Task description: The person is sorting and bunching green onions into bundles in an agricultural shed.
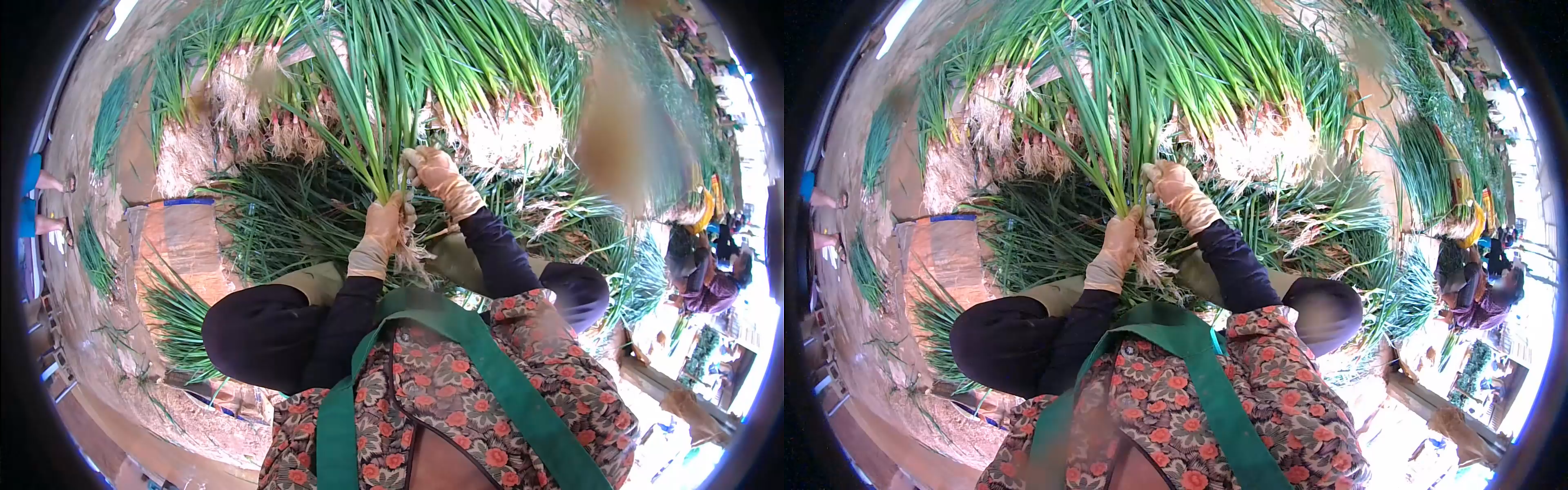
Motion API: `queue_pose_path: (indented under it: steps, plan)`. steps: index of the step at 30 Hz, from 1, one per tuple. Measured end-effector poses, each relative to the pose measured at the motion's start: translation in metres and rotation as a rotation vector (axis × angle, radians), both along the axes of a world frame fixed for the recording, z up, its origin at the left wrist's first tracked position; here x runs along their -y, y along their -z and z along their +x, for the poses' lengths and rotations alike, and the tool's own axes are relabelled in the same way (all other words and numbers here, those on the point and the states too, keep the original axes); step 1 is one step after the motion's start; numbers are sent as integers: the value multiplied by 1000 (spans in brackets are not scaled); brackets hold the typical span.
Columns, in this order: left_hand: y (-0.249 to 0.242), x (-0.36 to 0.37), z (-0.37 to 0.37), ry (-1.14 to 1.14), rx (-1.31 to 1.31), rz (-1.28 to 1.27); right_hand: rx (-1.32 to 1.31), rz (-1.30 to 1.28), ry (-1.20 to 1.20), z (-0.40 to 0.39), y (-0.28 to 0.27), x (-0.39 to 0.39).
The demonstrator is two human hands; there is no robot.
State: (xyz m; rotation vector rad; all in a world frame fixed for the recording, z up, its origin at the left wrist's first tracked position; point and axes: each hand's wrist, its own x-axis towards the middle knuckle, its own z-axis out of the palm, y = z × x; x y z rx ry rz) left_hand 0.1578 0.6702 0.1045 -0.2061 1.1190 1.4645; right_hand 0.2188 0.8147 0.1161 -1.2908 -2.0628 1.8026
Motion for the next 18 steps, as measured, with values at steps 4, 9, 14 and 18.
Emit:
queue_pose_path:
  steps: [4, 9, 14, 18]
  plan:
    - [0, -1, 2, -103, -41, 34, 98, 140, -386, 24, 13, 19]
    - [-19, 4, 0, -42, 174, 93, -145, -915, 160, 17, -3, 33]
    - [-20, 1, -2, -84, 303, 157, -274, -699, 293, -15, -57, 45]
    - [-30, -6, 4, -347, 252, 49, -379, -1046, 563, -17, -36, 53]
